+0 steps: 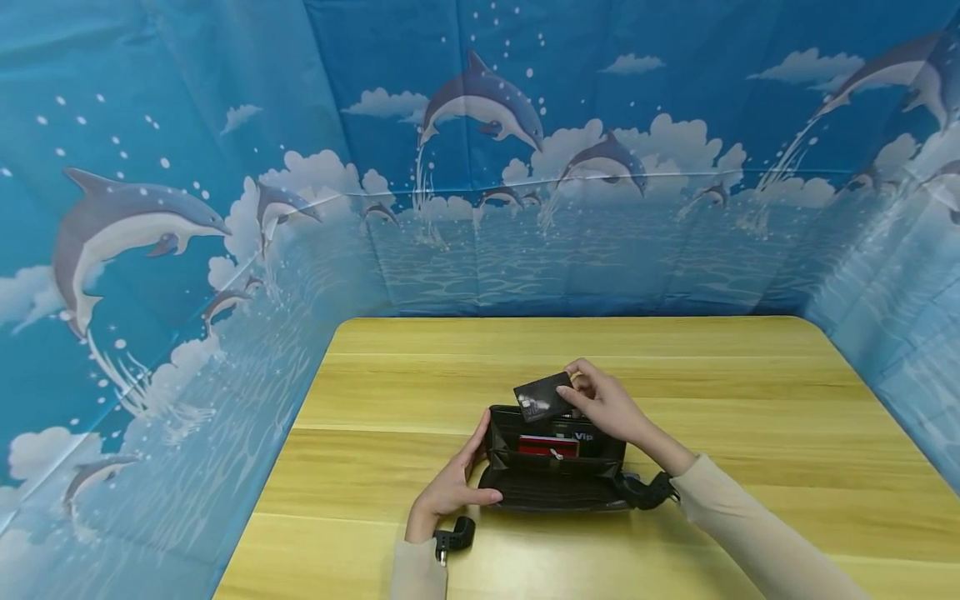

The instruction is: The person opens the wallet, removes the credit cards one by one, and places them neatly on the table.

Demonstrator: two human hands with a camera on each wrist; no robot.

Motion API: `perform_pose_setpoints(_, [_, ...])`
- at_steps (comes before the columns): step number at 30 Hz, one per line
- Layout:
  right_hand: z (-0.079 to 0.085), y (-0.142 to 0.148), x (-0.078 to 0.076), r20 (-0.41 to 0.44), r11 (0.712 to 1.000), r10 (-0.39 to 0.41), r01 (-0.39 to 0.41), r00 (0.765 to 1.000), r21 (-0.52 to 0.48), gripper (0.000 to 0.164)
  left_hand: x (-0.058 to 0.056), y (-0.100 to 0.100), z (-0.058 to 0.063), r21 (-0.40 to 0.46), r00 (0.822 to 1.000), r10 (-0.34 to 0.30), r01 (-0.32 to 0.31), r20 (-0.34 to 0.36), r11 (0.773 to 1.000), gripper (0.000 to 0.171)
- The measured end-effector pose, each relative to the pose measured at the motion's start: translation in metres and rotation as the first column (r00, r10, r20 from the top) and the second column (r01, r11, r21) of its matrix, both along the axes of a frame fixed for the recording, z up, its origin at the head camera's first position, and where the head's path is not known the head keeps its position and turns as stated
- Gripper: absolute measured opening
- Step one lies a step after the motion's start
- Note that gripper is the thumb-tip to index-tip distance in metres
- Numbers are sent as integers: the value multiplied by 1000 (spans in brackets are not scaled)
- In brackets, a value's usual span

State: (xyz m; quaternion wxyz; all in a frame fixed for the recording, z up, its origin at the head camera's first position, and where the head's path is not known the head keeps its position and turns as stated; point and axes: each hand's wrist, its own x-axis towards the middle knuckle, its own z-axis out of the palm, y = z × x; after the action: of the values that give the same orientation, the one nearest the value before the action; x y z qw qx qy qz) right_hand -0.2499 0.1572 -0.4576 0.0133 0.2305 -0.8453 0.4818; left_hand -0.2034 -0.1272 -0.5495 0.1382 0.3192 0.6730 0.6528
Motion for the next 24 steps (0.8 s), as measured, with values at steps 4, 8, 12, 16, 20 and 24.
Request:
perform_pose_setpoints(4, [-2, 7, -2, 30, 999, -25, 26, 999, -29, 25, 0, 1, -3, -2, 1000, 8, -8, -16, 1000, 109])
perform_pose_setpoints(8, [-2, 16, -3, 30, 997, -59, 60, 998, -52, 27, -4, 1, -13, -6, 1000, 15, -15, -22, 1000, 109])
perform_pose_setpoints(12, [2, 26, -2, 61, 991, -99, 104, 993, -84, 29, -4, 1, -13, -4, 1000, 12, -12, -9, 1000, 109])
perform_pose_setpoints(16, [15, 34, 5, 89, 983, -143, 152, 986, -105, 32, -4, 0, -12, -14, 1000, 12, -12, -9, 1000, 109])
perform_pose_setpoints(20, [17, 48, 6, 122, 967, -194, 211, 973, -144, 36, -3, 0, -11, -18, 1000, 13, -13, -15, 1000, 109])
perform_pose_setpoints(24, [-2, 71, -3, 154, 946, -247, 272, 957, -177, 42, -3, 0, -12, -6, 999, 8, -9, -37, 1000, 109])
